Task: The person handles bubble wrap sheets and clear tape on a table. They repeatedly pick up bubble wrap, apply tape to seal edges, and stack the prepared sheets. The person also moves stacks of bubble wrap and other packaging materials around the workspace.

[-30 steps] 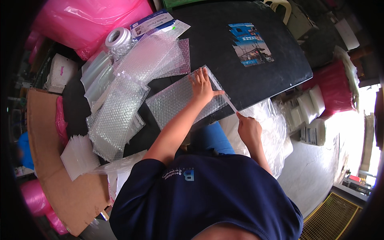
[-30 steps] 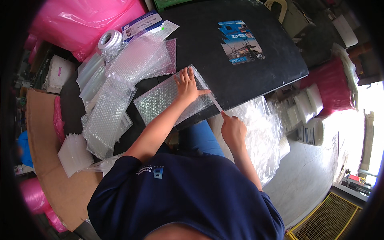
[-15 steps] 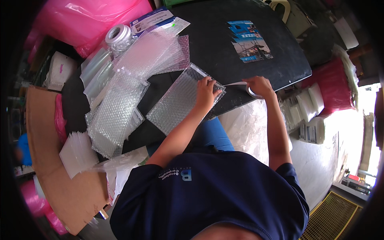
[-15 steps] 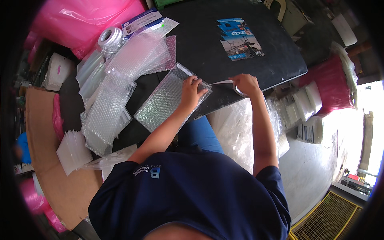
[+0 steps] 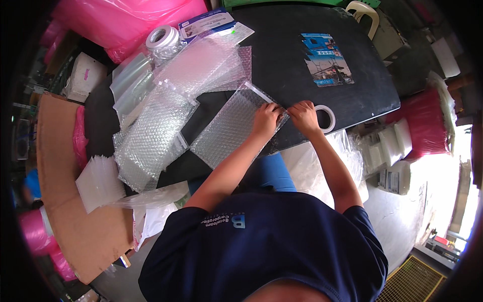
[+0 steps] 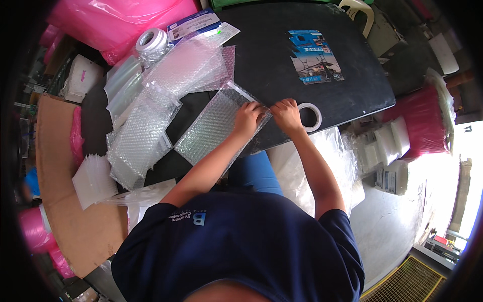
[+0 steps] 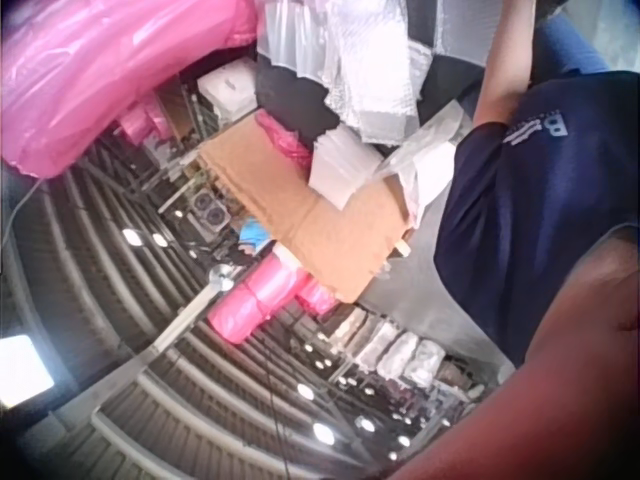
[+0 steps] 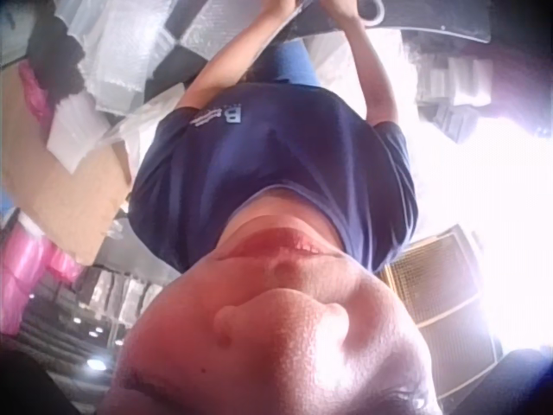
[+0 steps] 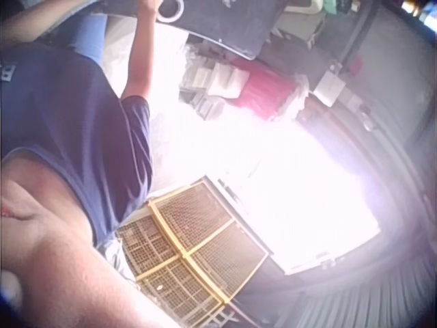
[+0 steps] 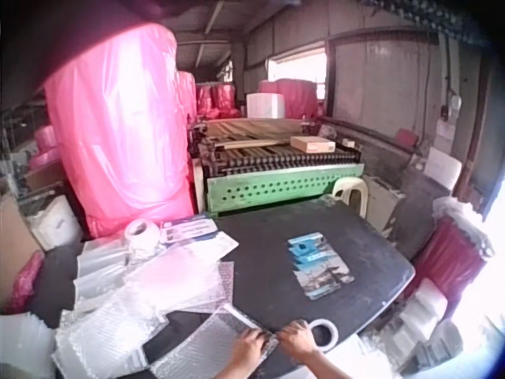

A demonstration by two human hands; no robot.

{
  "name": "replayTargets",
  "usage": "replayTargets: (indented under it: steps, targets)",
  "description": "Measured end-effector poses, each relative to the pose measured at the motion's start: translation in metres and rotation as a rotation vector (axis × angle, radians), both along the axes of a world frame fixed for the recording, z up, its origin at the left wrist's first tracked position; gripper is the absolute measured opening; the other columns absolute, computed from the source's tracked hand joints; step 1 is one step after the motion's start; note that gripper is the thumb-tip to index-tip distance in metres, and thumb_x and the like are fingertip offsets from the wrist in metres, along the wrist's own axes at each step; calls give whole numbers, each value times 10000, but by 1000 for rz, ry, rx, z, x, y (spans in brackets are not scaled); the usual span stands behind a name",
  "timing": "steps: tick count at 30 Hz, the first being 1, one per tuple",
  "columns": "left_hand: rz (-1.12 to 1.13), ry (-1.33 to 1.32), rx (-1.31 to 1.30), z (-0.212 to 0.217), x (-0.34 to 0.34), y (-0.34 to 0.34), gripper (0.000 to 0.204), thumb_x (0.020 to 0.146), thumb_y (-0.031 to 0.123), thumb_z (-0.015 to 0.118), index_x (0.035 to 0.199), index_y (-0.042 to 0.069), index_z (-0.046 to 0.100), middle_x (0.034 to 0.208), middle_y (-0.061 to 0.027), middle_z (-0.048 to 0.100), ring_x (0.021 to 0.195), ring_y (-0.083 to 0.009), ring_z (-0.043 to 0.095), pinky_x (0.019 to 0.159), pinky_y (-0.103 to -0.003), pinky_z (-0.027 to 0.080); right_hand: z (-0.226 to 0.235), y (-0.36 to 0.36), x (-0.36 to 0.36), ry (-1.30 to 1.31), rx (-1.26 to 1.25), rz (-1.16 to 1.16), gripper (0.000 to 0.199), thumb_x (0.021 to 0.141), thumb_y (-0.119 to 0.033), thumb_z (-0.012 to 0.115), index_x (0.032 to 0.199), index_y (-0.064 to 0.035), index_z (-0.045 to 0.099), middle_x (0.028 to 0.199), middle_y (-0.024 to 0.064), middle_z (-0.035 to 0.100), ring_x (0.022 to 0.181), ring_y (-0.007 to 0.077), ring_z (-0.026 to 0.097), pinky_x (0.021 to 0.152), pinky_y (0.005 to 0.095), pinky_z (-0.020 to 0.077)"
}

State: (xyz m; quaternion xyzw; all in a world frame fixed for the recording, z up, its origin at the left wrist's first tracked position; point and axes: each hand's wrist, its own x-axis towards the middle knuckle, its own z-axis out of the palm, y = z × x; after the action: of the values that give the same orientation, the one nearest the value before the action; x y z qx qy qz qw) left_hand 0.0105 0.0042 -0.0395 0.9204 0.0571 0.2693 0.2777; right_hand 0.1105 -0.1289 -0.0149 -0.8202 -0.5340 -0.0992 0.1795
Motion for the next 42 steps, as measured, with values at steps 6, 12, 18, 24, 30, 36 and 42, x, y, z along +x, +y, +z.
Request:
replayTargets:
  steps: [6,12,18,24,30,36,42]
  targets:
    - [5,154,181,0,-2,-3,165,766,147,557,909,172,637,981,-8,535,937,-279,497,771,-432,432,-2,5,-4,128,-36,-35,48,682,-118,591,691,-77,614,734,50,590,790,222,559,750,377,420]
    - [-11,190,89,-1,2,-2,104,766,134,548,846,152,612,968,-12,514,947,-291,472,767,-467,397,-5,8,4,469,173,-65,90,642,-92,621,700,-23,621,729,110,616,715,274,598,654,359,473]
    - [-50,239,62,2,4,2,112,751,139,571,849,161,619,949,-14,516,930,-290,472,783,-460,376,-18,4,18,663,184,-184,113,690,-112,635,748,-16,650,666,84,629,613,161,608,578,281,467]
    - [-193,46,-97,-35,3,9,269,775,196,585,1040,233,619,1087,-2,504,1054,-330,423,827,-545,358,2,-7,62,519,9,-219,194,737,-222,633,869,-81,654,846,79,627,867,202,593,717,346,460]
    - [7,541,240,27,-50,-19,568,766,321,633,1292,289,419,1401,-21,225,1274,-410,184,850,-778,153,9,-19,7,626,58,-1028,574,779,-467,585,1246,-159,454,1298,227,325,1207,448,265,935,514,313]
    - [-32,528,131,0,-57,6,571,826,247,564,1342,280,323,1449,-136,108,1256,-550,85,877,-744,202,-55,-42,3,390,488,-712,579,773,-363,637,1260,-124,438,1249,230,365,1172,369,345,986,468,252]
    - [-91,603,214,23,-61,5,460,842,134,504,1278,259,429,1411,-105,221,1252,-548,114,865,-760,200,19,-31,-42,159,164,-448,483,717,-175,639,1186,-169,526,1157,122,459,1064,323,414,903,445,327]
